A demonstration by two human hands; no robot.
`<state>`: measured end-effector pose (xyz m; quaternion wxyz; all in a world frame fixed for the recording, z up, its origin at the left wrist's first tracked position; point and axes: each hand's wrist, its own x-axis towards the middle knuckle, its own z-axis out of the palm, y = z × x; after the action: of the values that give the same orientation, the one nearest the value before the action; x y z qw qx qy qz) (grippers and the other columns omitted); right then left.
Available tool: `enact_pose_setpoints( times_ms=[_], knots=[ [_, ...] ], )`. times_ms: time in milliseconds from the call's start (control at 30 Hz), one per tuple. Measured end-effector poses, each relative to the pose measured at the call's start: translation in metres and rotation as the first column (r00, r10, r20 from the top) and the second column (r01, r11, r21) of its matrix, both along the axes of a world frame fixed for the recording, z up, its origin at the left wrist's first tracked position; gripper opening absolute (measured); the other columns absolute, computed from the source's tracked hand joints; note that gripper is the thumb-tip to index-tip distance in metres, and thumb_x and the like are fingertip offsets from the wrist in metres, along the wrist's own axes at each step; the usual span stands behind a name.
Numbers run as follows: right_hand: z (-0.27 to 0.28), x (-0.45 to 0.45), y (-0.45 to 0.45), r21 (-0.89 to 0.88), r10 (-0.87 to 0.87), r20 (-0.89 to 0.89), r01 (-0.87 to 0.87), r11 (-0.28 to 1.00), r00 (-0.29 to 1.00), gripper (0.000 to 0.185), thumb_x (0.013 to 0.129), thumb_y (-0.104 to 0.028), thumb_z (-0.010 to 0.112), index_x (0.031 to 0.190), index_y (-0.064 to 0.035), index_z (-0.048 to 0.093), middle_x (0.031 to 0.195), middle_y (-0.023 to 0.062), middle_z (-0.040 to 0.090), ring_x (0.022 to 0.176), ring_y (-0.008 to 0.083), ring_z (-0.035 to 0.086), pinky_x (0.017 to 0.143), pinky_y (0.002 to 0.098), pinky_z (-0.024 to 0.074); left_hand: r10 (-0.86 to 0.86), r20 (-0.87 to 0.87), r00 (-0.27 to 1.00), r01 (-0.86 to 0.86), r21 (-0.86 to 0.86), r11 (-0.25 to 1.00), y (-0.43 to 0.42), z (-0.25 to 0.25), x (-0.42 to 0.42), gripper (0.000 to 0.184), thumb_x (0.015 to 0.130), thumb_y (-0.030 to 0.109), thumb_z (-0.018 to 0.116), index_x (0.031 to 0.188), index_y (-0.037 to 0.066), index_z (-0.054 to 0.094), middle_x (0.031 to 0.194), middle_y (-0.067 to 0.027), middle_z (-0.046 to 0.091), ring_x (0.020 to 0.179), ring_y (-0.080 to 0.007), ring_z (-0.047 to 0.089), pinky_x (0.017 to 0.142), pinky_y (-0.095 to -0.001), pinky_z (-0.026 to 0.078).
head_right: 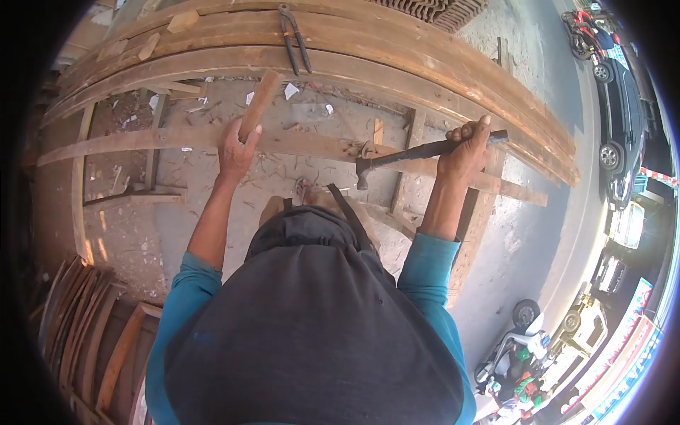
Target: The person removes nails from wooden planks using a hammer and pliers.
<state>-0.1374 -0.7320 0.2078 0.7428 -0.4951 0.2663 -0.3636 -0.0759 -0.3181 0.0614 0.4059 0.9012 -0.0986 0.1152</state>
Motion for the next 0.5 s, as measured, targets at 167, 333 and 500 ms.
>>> enact_pose_setpoints(
  times_ms=[167, 333, 500],
  knots=[
    [0.03, -0.012, 0.067, -0.177, -0.147, -0.022, 0.141, 0.974, 0.989, 0.034, 0.101, -0.032, 0.067, 0.081, -0.0093, 0.05, 0.066, -0.0002, 0.046, 0.055, 0.0101, 0.044, 0.052, 0.0272, 0.0407, -0.007, 0.003, 1.0, 0.007, 0.149, 0.989, -0.001, -0.024, 0.014, 0.037, 0.084, 0.038, 0.075, 0.096, 0.004, 0.068, 0.087, -0.0141, 0.069, 0.087, -0.0339, 0.065, 0.096, -0.0475, 0.041],
    [0.03, -0.013, 0.128, -0.31, -0.15, 0.04, 0.155, 0.938, 0.988, 0.03, 0.098, -0.021, 0.072, 0.082, -0.0075, 0.051, 0.065, 0.001, 0.048, 0.053, 0.0095, 0.043, 0.051, 0.0276, 0.042, 0.004, 0.08, 0.997, -0.019, 0.185, 0.982, -0.003, -0.021, 0.015, 0.035, 0.082, 0.038, 0.076, 0.092, 0.005, 0.068, 0.083, -0.013, 0.068, 0.083, -0.0335, 0.064, 0.095, -0.0466, 0.041],
    [0.03, -0.028, 0.13, -0.305, -0.109, 0.036, 0.115, 0.945, 0.993, 0.031, 0.099, -0.02, 0.07, 0.077, -0.0069, 0.051, 0.062, 0.0024, 0.049, 0.052, 0.0106, 0.044, 0.051, 0.028, 0.0426, -0.01, 0.097, 0.995, -0.01, 0.198, 0.98, -0.005, -0.021, 0.013, 0.036, 0.082, 0.038, 0.076, 0.094, 0.005, 0.069, 0.083, -0.0127, 0.068, 0.083, -0.0334, 0.064, 0.095, -0.0461, 0.04]
  ],
)
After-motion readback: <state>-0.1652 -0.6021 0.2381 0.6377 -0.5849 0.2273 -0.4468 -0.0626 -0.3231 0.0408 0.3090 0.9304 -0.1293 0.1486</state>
